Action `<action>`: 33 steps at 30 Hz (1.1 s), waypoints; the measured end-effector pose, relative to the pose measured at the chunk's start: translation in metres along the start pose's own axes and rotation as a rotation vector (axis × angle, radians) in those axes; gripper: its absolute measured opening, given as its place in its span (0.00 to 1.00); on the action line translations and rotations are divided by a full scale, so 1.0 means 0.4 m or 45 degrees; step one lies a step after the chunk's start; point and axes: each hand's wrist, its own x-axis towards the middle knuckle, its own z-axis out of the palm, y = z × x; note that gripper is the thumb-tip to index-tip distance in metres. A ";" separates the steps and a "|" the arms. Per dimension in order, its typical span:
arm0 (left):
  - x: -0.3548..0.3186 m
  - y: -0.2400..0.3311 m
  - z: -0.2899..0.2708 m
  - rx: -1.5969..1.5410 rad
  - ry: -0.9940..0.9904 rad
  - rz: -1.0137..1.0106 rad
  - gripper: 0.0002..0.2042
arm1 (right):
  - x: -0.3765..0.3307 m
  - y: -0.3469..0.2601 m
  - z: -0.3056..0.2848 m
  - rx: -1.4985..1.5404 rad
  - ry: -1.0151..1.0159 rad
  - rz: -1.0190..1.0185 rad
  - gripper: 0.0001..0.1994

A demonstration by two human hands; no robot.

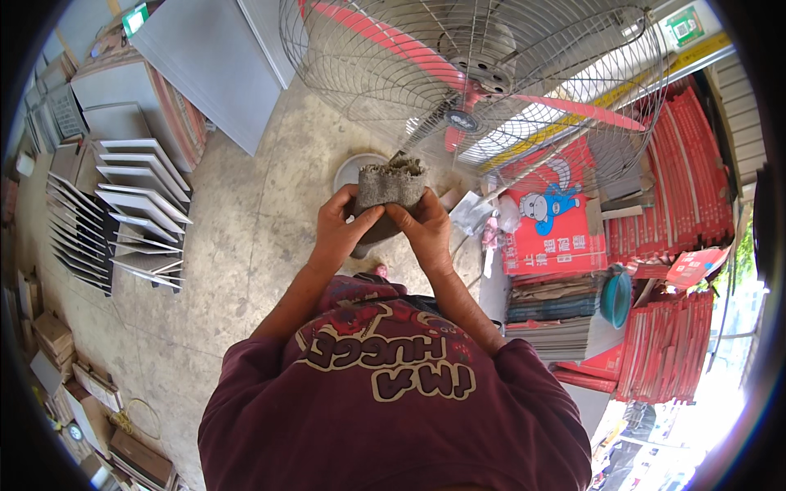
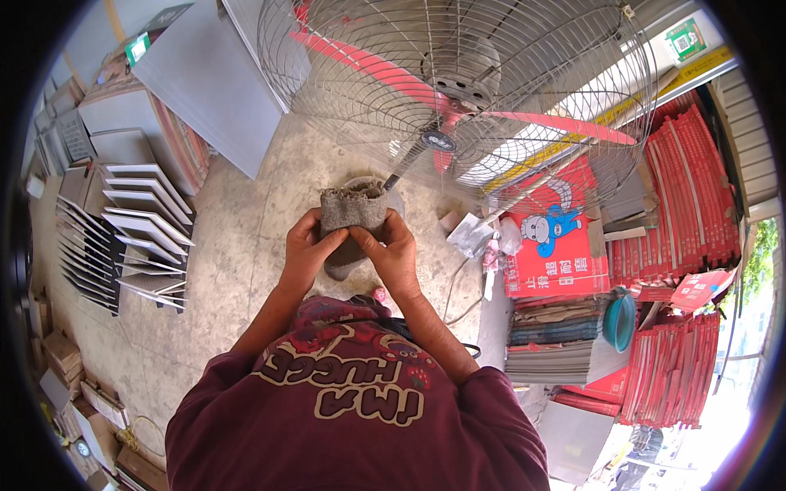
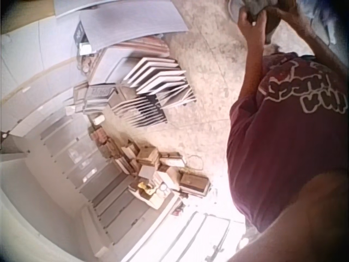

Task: The person wipes the metal cage of a stand fan with a cloth, picks at the edges of the cloth, and wipes the center hub of the fan by hand before folding the cloth.

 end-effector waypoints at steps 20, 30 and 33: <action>0.002 -0.041 0.093 -0.082 0.049 -0.121 0.10 | 0.039 -0.046 -0.089 0.217 -0.098 0.272 0.14; 0.023 -0.062 0.195 -0.118 0.128 -0.177 0.13 | 0.074 -0.067 -0.157 0.116 -0.134 0.197 0.11; 0.037 -0.073 0.217 -0.089 0.183 -0.133 0.11 | 0.087 -0.062 -0.175 0.074 -0.133 0.161 0.11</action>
